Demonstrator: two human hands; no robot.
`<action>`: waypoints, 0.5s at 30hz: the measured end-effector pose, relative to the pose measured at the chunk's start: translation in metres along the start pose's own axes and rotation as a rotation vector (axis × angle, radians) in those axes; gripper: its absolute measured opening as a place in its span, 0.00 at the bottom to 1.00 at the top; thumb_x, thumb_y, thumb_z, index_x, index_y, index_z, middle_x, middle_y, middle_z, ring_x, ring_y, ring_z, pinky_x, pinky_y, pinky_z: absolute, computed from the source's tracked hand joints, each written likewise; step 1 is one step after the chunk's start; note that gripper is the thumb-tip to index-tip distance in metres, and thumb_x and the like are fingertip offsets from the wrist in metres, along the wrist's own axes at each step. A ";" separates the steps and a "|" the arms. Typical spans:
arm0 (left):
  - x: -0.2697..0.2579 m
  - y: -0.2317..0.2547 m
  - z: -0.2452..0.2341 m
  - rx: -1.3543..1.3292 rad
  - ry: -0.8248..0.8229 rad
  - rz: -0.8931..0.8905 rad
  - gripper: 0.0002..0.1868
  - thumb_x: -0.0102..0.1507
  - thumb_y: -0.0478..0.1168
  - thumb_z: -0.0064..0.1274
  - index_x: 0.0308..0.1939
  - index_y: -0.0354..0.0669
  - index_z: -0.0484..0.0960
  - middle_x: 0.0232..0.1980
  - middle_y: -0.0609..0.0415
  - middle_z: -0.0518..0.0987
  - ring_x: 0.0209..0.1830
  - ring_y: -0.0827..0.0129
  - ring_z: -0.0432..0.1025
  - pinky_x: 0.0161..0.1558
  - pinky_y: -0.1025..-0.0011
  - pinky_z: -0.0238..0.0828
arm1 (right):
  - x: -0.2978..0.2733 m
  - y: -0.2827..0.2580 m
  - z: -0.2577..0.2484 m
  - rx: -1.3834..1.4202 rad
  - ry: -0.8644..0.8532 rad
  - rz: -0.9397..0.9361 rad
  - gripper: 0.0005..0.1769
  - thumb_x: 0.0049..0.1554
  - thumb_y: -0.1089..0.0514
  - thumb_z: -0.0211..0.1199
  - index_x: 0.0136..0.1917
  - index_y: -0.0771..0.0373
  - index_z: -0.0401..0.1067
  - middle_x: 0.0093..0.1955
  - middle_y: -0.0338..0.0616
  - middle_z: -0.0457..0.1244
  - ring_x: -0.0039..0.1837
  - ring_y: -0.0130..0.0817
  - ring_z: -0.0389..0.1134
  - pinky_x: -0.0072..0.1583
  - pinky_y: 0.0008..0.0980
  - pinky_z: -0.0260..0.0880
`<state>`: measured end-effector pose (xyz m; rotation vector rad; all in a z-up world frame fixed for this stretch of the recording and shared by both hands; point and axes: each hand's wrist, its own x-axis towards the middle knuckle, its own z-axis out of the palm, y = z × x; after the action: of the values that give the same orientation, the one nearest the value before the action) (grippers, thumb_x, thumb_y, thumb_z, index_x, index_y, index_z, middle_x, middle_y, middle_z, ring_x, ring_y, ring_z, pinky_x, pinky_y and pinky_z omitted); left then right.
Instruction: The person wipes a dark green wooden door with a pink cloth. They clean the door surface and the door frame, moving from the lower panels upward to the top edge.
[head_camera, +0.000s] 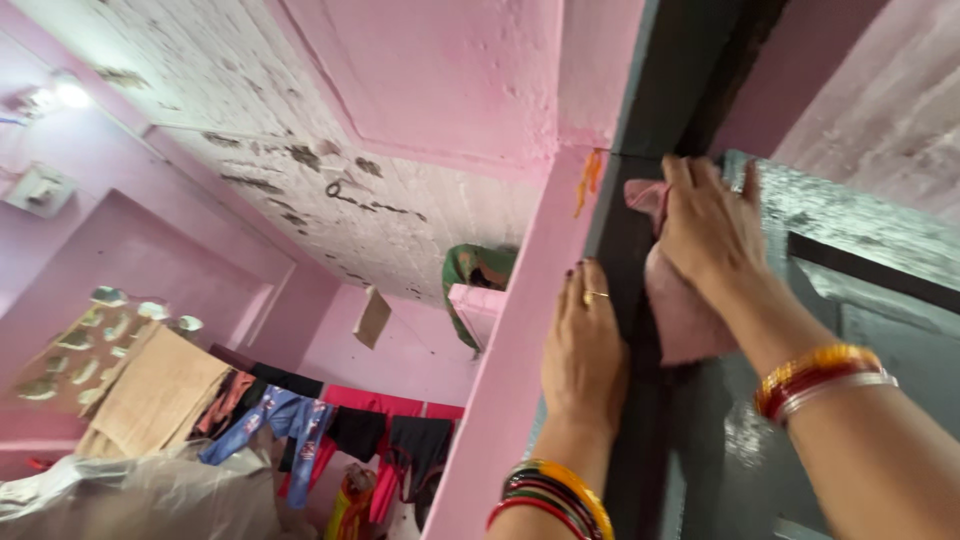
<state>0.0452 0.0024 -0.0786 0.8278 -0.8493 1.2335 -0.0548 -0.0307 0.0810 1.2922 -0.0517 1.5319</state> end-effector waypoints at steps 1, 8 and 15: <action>0.001 -0.001 -0.001 0.011 0.016 0.013 0.30 0.63 0.27 0.41 0.71 0.27 0.65 0.71 0.34 0.68 0.74 0.46 0.61 0.71 0.57 0.58 | 0.009 0.000 0.008 -0.019 -0.013 0.008 0.23 0.56 0.61 0.55 0.64 0.69 0.68 0.56 0.59 0.67 0.53 0.54 0.70 0.67 0.61 0.53; -0.005 -0.001 0.003 -0.022 0.018 0.019 0.32 0.60 0.28 0.42 0.70 0.26 0.64 0.71 0.32 0.68 0.74 0.44 0.60 0.70 0.57 0.58 | 0.004 0.005 0.010 -0.052 -0.314 0.028 0.12 0.66 0.56 0.51 0.58 0.65 0.67 0.57 0.57 0.66 0.57 0.53 0.71 0.66 0.48 0.65; -0.004 -0.011 0.013 -0.058 0.024 -0.027 0.23 0.72 0.34 0.39 0.72 0.31 0.65 0.73 0.36 0.69 0.74 0.45 0.61 0.70 0.59 0.61 | -0.092 -0.067 -0.055 -0.090 -0.283 -0.088 0.23 0.49 0.63 0.57 0.59 0.67 0.65 0.58 0.58 0.65 0.59 0.48 0.70 0.59 0.41 0.70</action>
<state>0.0544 -0.0128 -0.0769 0.7743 -0.8480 1.1873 -0.0597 -0.0311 -0.0451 1.4120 -0.2388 1.2499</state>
